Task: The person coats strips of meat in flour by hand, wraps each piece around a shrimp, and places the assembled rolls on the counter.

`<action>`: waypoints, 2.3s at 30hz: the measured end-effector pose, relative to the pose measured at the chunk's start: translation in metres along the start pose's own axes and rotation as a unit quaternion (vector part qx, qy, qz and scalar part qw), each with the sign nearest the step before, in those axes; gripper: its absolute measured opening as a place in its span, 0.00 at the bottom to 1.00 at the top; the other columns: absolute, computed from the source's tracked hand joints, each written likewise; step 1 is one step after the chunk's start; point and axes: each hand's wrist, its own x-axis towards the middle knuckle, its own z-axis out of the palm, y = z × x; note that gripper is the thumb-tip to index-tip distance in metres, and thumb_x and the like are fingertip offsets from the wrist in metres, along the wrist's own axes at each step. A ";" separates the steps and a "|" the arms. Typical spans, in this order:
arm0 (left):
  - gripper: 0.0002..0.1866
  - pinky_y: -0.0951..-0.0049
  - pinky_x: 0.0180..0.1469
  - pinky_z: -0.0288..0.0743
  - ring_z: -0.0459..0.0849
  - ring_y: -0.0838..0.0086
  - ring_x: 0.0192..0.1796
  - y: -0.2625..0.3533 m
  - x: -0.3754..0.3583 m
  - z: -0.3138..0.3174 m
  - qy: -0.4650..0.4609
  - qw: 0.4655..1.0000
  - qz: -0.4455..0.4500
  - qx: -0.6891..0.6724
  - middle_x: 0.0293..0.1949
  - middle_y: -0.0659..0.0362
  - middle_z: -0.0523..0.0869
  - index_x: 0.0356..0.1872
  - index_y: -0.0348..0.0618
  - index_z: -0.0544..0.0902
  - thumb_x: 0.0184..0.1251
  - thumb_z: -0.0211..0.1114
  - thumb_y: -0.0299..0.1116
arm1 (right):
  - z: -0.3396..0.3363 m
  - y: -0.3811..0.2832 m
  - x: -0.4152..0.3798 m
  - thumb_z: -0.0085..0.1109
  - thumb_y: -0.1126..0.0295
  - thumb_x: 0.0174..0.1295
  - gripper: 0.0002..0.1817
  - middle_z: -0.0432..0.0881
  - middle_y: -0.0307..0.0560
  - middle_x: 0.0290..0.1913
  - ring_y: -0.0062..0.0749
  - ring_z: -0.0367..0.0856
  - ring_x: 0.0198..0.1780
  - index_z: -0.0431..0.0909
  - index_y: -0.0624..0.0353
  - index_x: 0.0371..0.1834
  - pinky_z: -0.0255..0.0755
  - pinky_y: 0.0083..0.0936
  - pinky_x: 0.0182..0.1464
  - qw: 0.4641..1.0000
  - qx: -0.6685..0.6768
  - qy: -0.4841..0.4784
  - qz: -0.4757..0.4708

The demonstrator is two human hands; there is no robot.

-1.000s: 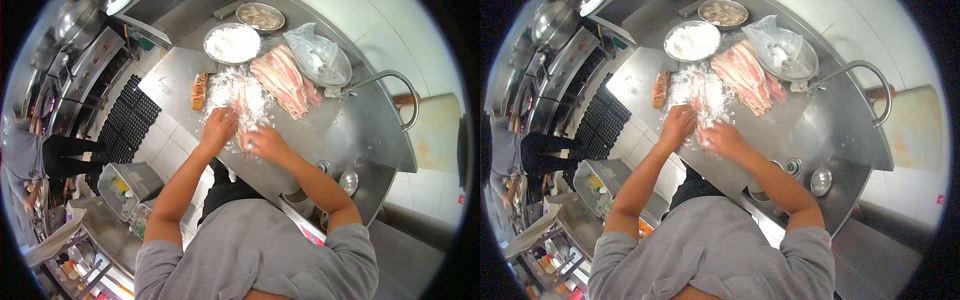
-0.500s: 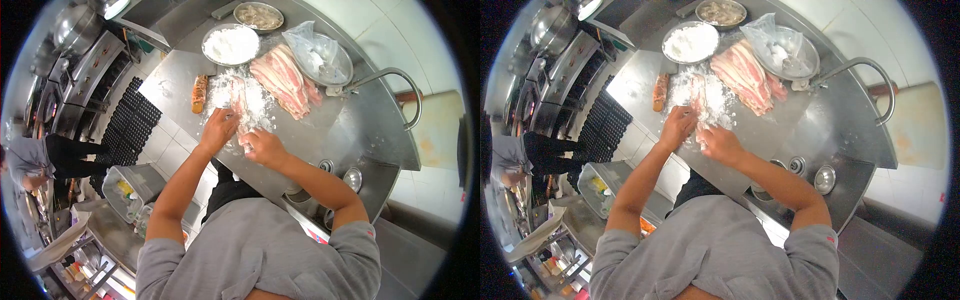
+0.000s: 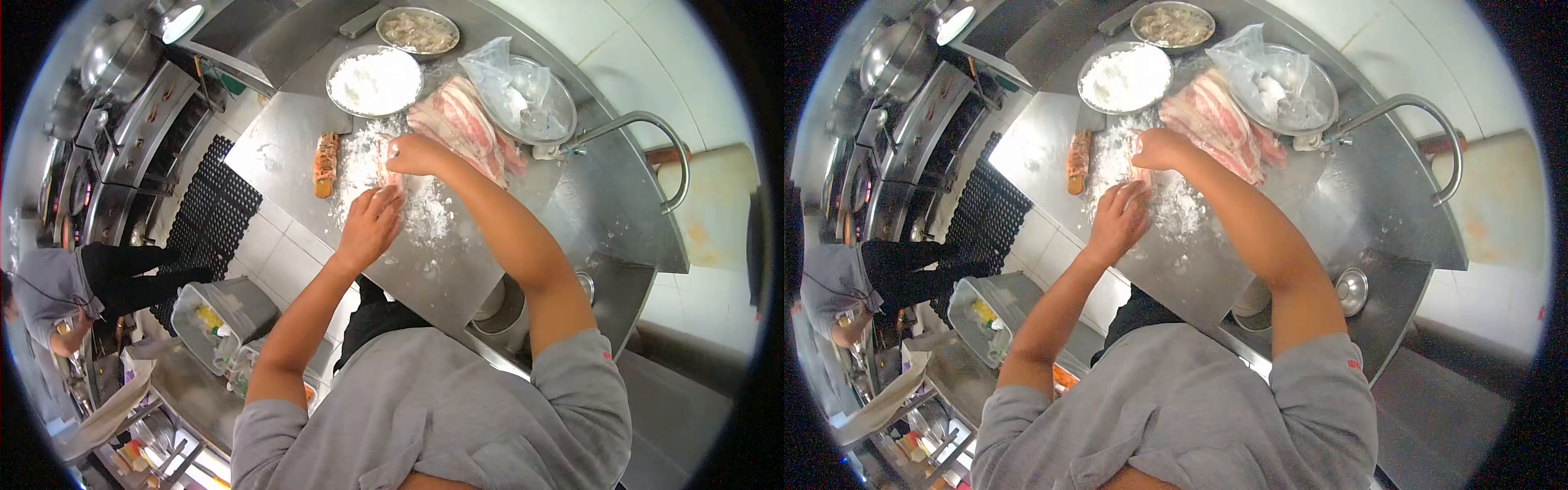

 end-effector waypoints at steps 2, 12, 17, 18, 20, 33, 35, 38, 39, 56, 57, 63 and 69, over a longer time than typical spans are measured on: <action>0.19 0.61 0.56 0.69 0.73 0.59 0.53 0.002 0.006 0.004 -0.014 1.000 0.014 0.007 0.52 0.55 0.75 0.47 0.42 0.77 0.49 0.64 0.24 | -0.006 -0.004 0.004 0.56 0.54 0.48 0.23 0.83 0.56 0.45 0.48 0.81 0.48 0.82 0.57 0.43 0.73 0.40 0.51 0.998 -0.016 -0.050 0.017; 0.20 0.65 0.57 0.70 0.74 0.59 0.53 -0.009 0.005 0.013 -0.018 1.000 0.000 -0.020 0.50 0.54 0.77 0.46 0.40 0.77 0.47 0.63 0.22 | 0.027 0.025 -0.015 0.54 0.71 0.56 0.11 0.82 0.52 0.39 0.48 0.80 0.42 0.80 0.56 0.42 0.73 0.38 0.46 0.937 0.174 0.293 -0.072; 0.20 0.65 0.58 0.70 0.74 0.60 0.53 -0.008 0.011 0.008 0.011 1.000 0.017 -0.001 0.51 0.55 0.78 0.46 0.40 0.77 0.47 0.63 0.22 | 0.041 0.028 -0.038 0.58 0.69 0.53 0.12 0.80 0.53 0.37 0.48 0.79 0.43 0.80 0.52 0.43 0.72 0.40 0.47 0.955 0.104 0.220 -0.166; 0.20 0.66 0.57 0.70 0.74 0.60 0.53 -0.009 0.011 0.009 0.007 1.000 0.016 0.000 0.50 0.55 0.78 0.46 0.41 0.77 0.47 0.63 0.22 | 0.042 0.024 -0.037 0.58 0.69 0.54 0.12 0.79 0.51 0.36 0.47 0.78 0.43 0.80 0.50 0.42 0.72 0.40 0.46 0.963 0.074 0.222 -0.132; 0.20 0.66 0.57 0.71 0.75 0.59 0.52 -0.010 0.010 0.011 0.001 1.000 0.012 0.002 0.49 0.56 0.78 0.46 0.41 0.77 0.47 0.63 0.22 | 0.039 0.020 -0.031 0.58 0.68 0.54 0.12 0.79 0.51 0.37 0.48 0.77 0.43 0.80 0.50 0.42 0.72 0.41 0.46 0.967 0.068 0.225 -0.094; 0.21 0.63 0.49 0.75 0.78 0.55 0.46 -0.004 0.006 0.002 -0.036 0.994 -0.008 -0.107 0.46 0.52 0.81 0.47 0.40 0.76 0.48 0.68 0.21 | 0.090 0.018 -0.113 0.66 0.65 0.49 0.24 0.76 0.61 0.49 0.61 0.74 0.52 0.72 0.46 0.51 0.70 0.46 0.54 0.940 0.001 0.292 -0.177; 0.22 0.63 0.48 0.75 0.79 0.55 0.46 -0.001 0.003 0.002 -0.043 0.992 -0.023 -0.114 0.46 0.52 0.82 0.47 0.39 0.77 0.47 0.68 0.21 | 0.095 0.020 -0.112 0.67 0.64 0.48 0.25 0.75 0.65 0.50 0.63 0.74 0.52 0.71 0.45 0.52 0.70 0.48 0.55 0.939 0.009 0.282 -0.198; 0.18 0.64 0.48 0.75 0.79 0.57 0.44 -0.002 0.007 -0.003 -0.053 0.986 -0.056 -0.147 0.44 0.51 0.82 0.43 0.38 0.78 0.47 0.68 0.22 | 0.098 0.015 -0.114 0.67 0.66 0.47 0.28 0.74 0.67 0.50 0.64 0.74 0.52 0.71 0.44 0.55 0.70 0.49 0.56 0.938 -0.010 0.289 -0.193; 0.18 0.64 0.48 0.75 0.79 0.56 0.44 -0.004 0.008 -0.001 -0.050 0.984 -0.067 -0.157 0.44 0.51 0.81 0.43 0.38 0.79 0.48 0.68 0.22 | 0.098 0.014 -0.115 0.67 0.67 0.47 0.29 0.74 0.67 0.50 0.63 0.74 0.52 0.71 0.44 0.55 0.70 0.49 0.56 0.937 -0.021 0.295 -0.186; 0.25 0.64 0.52 0.73 0.76 0.61 0.50 -0.011 0.018 -0.005 -0.041 0.998 0.040 0.023 0.52 0.56 0.77 0.52 0.42 0.76 0.49 0.67 0.28 | 0.038 0.026 -0.061 0.64 0.65 0.49 0.22 0.74 0.61 0.48 0.54 0.76 0.48 0.78 0.54 0.50 0.72 0.38 0.52 0.975 0.164 0.078 -0.129; 0.26 0.64 0.52 0.73 0.76 0.60 0.50 -0.014 0.018 0.000 -0.037 0.998 0.041 0.023 0.53 0.56 0.77 0.52 0.42 0.75 0.48 0.68 0.27 | 0.034 0.026 -0.059 0.64 0.65 0.49 0.21 0.74 0.61 0.47 0.53 0.77 0.47 0.79 0.55 0.49 0.71 0.38 0.52 0.976 0.170 0.061 -0.120; 0.27 0.64 0.52 0.72 0.76 0.62 0.50 -0.027 0.027 0.009 -0.029 0.999 0.039 0.008 0.51 0.57 0.78 0.52 0.40 0.76 0.46 0.68 0.28 | 0.038 0.025 -0.065 0.64 0.64 0.49 0.21 0.74 0.60 0.46 0.54 0.75 0.46 0.77 0.54 0.49 0.71 0.40 0.50 0.979 0.145 0.116 -0.087; 0.21 0.63 0.50 0.72 0.75 0.60 0.46 -0.042 0.049 0.000 -0.068 0.993 -0.009 -0.093 0.44 0.56 0.79 0.45 0.39 0.81 0.44 0.69 0.27 | 0.059 0.019 -0.081 0.68 0.68 0.44 0.31 0.75 0.54 0.49 0.55 0.75 0.49 0.70 0.45 0.55 0.72 0.43 0.52 0.930 -0.037 0.295 -0.216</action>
